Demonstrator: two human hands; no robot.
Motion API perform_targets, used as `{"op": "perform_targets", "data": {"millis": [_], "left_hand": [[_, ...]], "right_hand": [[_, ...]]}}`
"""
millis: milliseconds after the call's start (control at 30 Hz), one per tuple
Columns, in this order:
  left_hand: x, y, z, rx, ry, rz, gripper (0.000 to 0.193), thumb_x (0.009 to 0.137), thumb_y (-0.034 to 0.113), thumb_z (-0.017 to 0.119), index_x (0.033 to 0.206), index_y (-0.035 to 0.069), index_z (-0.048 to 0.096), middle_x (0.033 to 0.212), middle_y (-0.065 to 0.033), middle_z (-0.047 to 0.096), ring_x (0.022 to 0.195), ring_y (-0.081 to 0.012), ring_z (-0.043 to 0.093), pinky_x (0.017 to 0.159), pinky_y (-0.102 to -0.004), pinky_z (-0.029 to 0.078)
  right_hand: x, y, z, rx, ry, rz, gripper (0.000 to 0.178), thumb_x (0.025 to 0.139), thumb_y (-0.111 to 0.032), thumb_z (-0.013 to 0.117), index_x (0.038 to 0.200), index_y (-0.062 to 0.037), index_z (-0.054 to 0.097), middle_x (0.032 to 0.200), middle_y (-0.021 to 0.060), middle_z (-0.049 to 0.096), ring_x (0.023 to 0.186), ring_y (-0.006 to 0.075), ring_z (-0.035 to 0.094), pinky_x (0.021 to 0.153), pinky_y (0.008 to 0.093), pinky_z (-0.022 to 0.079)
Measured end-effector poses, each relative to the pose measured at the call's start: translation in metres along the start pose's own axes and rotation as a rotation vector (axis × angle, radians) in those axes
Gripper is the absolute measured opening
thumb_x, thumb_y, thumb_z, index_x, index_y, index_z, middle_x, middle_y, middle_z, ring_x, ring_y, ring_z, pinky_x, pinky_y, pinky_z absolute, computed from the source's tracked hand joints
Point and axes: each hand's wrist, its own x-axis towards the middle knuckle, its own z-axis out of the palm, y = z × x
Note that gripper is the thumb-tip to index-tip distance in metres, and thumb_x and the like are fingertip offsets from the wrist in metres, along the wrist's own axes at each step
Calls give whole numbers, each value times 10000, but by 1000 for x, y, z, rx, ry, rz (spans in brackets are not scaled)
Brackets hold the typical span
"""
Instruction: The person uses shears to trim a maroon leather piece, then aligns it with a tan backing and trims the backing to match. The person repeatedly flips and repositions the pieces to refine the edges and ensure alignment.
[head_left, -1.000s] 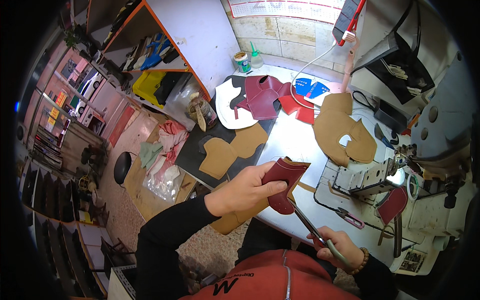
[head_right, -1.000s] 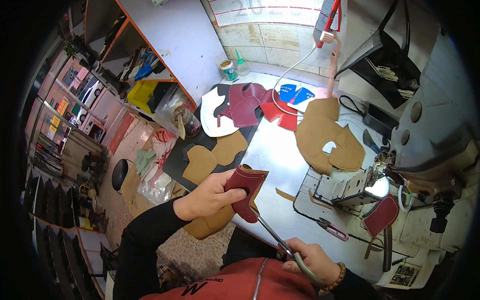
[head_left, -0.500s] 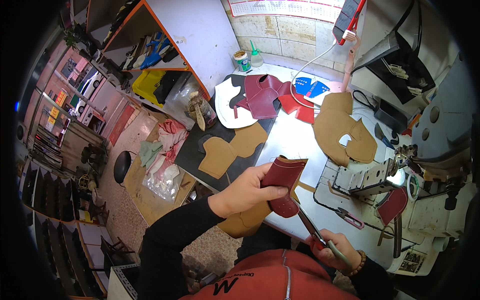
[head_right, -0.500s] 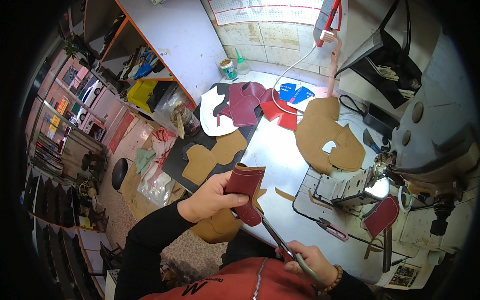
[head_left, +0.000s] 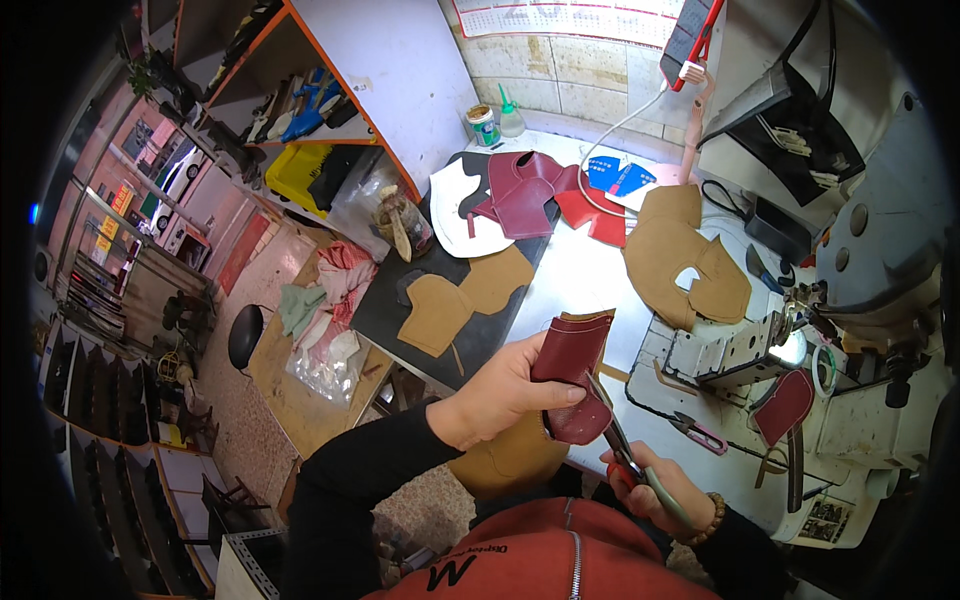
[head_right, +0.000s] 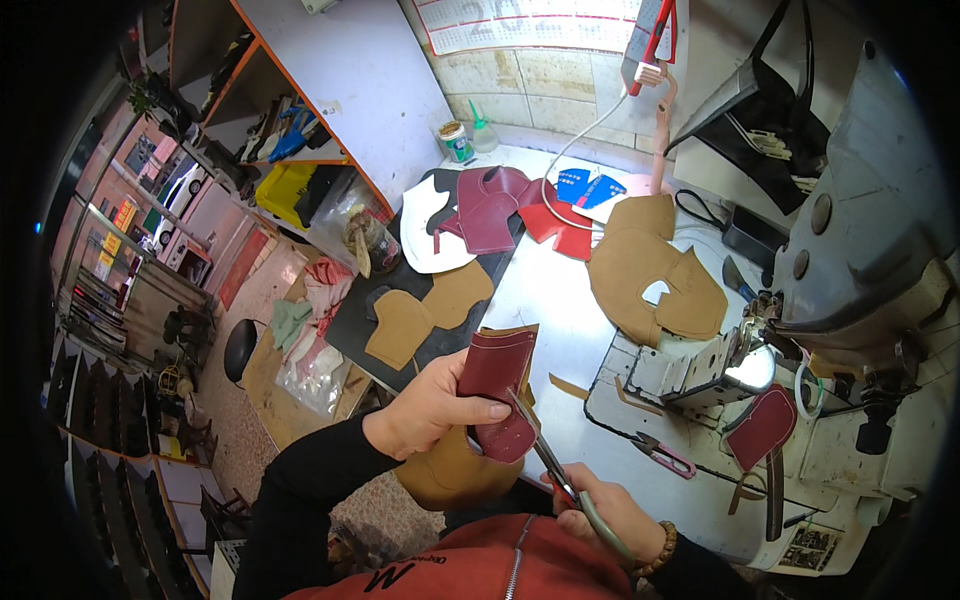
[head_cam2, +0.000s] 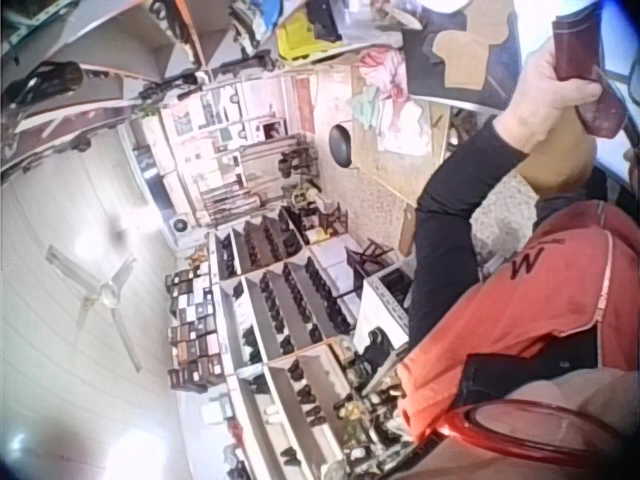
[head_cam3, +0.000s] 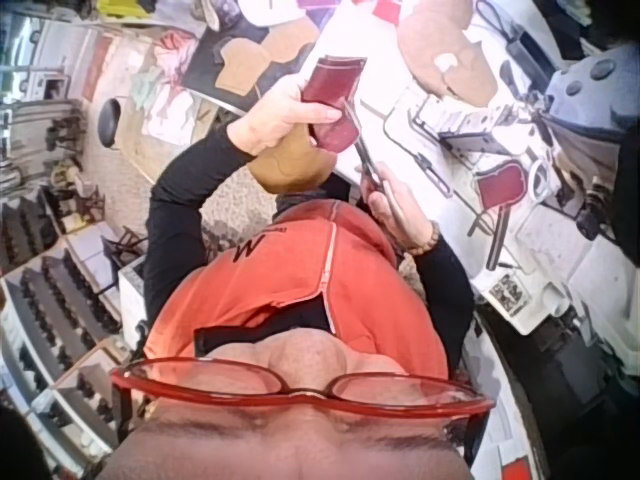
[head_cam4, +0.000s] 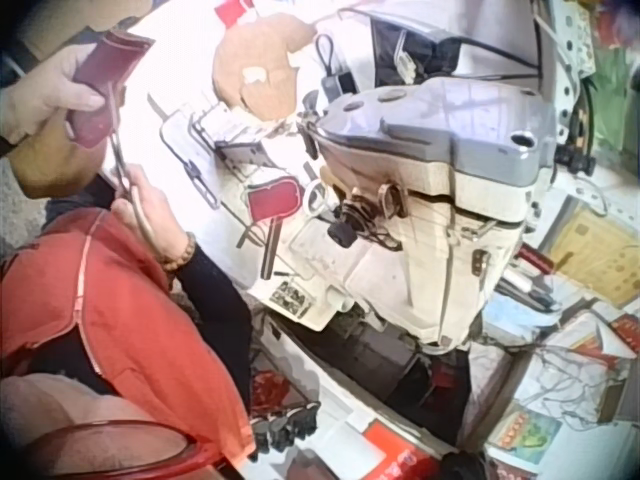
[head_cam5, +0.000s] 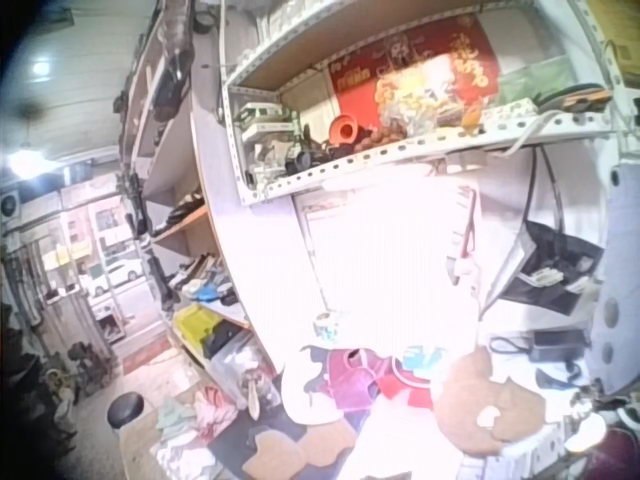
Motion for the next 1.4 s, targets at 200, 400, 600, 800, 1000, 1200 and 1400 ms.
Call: {"op": "perform_targets", "data": {"millis": [200, 400, 600, 800, 1000, 1200, 1400], "left_hand": [[0, -3, 8, 20, 64, 57, 713, 798, -7, 802, 1412, 78, 449, 1219, -11, 610, 1122, -109, 575, 998, -304, 466], [3, -5, 7, 107, 46, 48, 687, 798, -27, 794, 1384, 76, 452, 1236, -12, 606, 1131, -108, 570, 1004, -308, 463], [0, -7, 18, 7, 137, 114, 578, 824, 3, 777, 1311, 54, 470, 1181, -34, 603, 1083, -119, 583, 967, -305, 480], [1, -15, 24, -76, 213, 89, 581, 851, 26, 779, 1354, 45, 489, 1180, -32, 623, 1086, -118, 590, 963, -306, 487], [2, -23, 29, -162, 241, 86, 367, 875, 19, 747, 1212, 15, 603, 1061, -43, 676, 966, -127, 648, 881, -304, 531], [6, -28, 32, -240, 244, 79, 281, 891, 25, 727, 1149, 8, 616, 1042, -56, 682, 940, -149, 664, 843, -323, 546], [6, -31, 32, -325, 174, 76, 283, 918, 38, 712, 1178, 12, 603, 1061, -44, 671, 950, -125, 643, 870, -302, 528]], "right_hand": [[2, 2, -2, 58, -45, -6, 657, 984, -595, 531, 1308, -24, 494, 923, 40, 620, 789, 141, 585, 740, 285, 493], [5, 2, -2, 110, -52, -24, 741, 961, -671, 507, 1313, -19, 489, 910, 35, 594, 754, 125, 540, 707, 267, 465], [10, 5, 4, 224, -20, -49, 752, 939, -671, 555, 1319, -24, 488, 888, -5, 553, 732, 75, 482, 662, 234, 423], [14, 7, 8, 309, -9, -58, 711, 932, -652, 588, 1288, -43, 500, 866, -28, 521, 669, 41, 428, 592, 203, 374], [14, 9, 10, 274, 27, -78, 679, 952, -637, 566, 1282, -47, 502, 869, -22, 524, 697, 59, 445, 622, 218, 391], [16, 10, 12, 229, 65, -112, 687, 960, -639, 549, 1301, -45, 501, 877, -8, 537, 756, 94, 474, 688, 248, 420], [18, 4, 17, 244, 145, -87, 865, 834, -811, 551, 1191, -27, 486, 728, -34, 477, 559, 49, 410, 504, 213, 327]]}}
